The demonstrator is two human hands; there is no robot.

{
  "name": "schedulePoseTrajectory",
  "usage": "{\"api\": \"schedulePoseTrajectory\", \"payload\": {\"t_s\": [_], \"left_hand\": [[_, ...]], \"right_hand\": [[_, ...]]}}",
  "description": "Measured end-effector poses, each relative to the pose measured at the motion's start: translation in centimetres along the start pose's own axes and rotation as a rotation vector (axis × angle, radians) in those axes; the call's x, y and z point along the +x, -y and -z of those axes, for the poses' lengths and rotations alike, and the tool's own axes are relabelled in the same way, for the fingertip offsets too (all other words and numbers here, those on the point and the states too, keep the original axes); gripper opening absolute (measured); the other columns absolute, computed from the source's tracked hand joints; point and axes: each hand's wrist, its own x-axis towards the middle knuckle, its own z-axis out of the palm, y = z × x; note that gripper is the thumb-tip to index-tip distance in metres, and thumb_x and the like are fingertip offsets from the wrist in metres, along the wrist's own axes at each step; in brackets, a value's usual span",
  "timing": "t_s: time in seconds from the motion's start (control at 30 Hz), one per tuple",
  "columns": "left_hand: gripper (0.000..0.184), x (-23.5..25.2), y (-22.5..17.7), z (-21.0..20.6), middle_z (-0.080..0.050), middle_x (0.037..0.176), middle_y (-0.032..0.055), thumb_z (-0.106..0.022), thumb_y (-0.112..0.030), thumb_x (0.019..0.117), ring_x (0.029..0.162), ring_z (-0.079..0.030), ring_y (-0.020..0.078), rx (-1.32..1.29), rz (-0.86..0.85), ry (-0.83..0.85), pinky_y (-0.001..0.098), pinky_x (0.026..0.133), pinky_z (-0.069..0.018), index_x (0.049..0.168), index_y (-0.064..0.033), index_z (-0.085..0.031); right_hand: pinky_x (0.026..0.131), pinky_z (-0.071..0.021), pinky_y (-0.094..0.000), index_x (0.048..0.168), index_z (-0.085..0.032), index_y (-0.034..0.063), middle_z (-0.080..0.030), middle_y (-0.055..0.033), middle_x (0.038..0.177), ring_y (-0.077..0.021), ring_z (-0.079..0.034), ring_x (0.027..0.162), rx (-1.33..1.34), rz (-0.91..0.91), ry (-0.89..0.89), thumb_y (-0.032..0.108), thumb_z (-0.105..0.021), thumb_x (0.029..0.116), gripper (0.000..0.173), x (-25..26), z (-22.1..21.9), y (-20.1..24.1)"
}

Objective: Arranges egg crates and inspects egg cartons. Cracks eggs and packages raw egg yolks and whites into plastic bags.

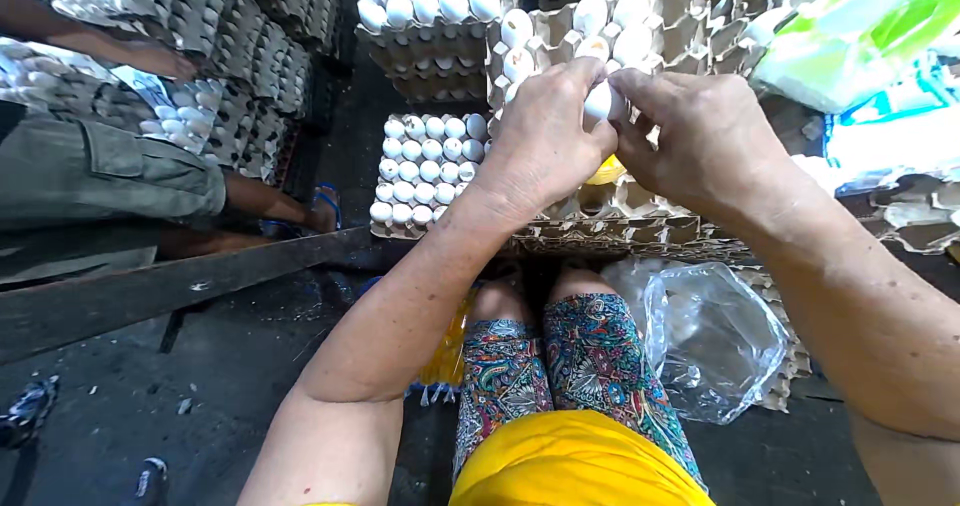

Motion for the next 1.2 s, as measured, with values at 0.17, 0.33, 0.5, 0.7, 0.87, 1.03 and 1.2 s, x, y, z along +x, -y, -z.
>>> {"api": "schedulePoseTrajectory", "payload": {"t_s": [0.17,0.33,0.5,0.7,0.87,1.03,1.2], "left_hand": [[0.038,-0.13,-0.2,-0.24,-0.071,0.119,0.0102,-0.069,-0.015,0.0908,0.106,-0.07,0.0158,0.076,0.009,-0.008,0.0336,0.092,-0.0574,0.128,-0.0046,-0.067],[0.039,-0.19,-0.17,-0.3,-0.071,0.118,0.0099,-0.069,-0.014,0.0907,0.106,-0.069,0.0159,0.088,0.003,-0.001,0.0336,0.092,-0.0571,0.128,-0.0042,-0.067],[0.038,-0.16,-0.02,-0.52,-0.072,0.117,0.0084,-0.068,-0.014,0.0904,0.104,-0.07,0.0148,0.097,-0.009,-0.014,0.0332,0.09,-0.0578,0.128,-0.005,-0.068],[0.037,-0.3,-0.11,-0.54,-0.071,0.116,0.0092,-0.069,-0.013,0.0903,0.102,-0.07,0.0147,0.091,-0.016,-0.021,0.0314,0.09,-0.058,0.126,-0.0044,-0.068],[0.038,-0.4,0.02,-0.61,-0.071,0.118,0.01,-0.07,-0.013,0.0904,0.104,-0.07,0.0155,0.092,-0.043,-0.025,0.0318,0.091,-0.0581,0.127,-0.003,-0.068],[0.04,-0.48,0.16,-0.73,-0.072,0.116,0.0104,-0.068,-0.011,0.0898,0.101,-0.07,0.0153,0.101,-0.04,-0.041,0.0313,0.089,-0.0574,0.129,-0.0025,-0.067],[0.041,-0.56,0.44,-0.5,-0.07,0.12,0.0108,-0.068,-0.01,0.0901,0.106,-0.07,0.0148,0.086,-0.046,-0.036,0.0301,0.092,-0.0576,0.131,-0.0032,-0.066]], "right_hand": [[0.07,-0.0557,-0.0512,0.132,-0.063,-0.0044,-0.07,-0.0234,0.099,-0.0371,-0.069,0.08,-0.013,0.03,-0.037,0.013,-0.057,0.0985,0.039,-0.21,-0.54,-0.24],[0.065,-0.055,-0.0476,0.132,-0.063,-0.0055,-0.069,-0.0231,0.097,-0.0336,-0.067,0.073,-0.001,0.058,-0.04,0.013,-0.058,0.0983,0.039,-0.35,-0.64,-0.41],[0.065,-0.0554,-0.0467,0.131,-0.064,-0.0049,-0.07,-0.0223,0.097,-0.0329,-0.068,0.074,-0.001,0.061,-0.042,0.013,-0.057,0.098,0.039,-0.34,-0.65,-0.51],[0.065,-0.056,-0.0458,0.13,-0.064,-0.0055,-0.07,-0.0218,0.097,-0.0328,-0.069,0.076,-0.01,0.06,-0.045,0.014,-0.055,0.099,0.038,-0.39,-0.73,-0.47],[0.066,-0.0561,-0.0469,0.129,-0.064,-0.006,-0.07,-0.0223,0.096,-0.0337,-0.069,0.076,-0.003,0.061,-0.046,0.014,-0.055,0.0994,0.037,-0.43,-0.73,-0.37],[0.065,-0.0555,-0.0453,0.13,-0.064,-0.006,-0.07,-0.0207,0.094,-0.0319,-0.068,0.074,-0.007,0.069,-0.067,0.009,-0.053,0.0975,0.038,-0.45,-0.84,-0.39],[0.068,-0.0575,-0.0452,0.133,-0.063,-0.0045,-0.071,-0.0217,0.103,-0.0317,-0.07,0.079,0.012,0.074,-0.041,0.009,-0.052,0.0986,0.039,-0.35,-0.65,-0.53]]}}
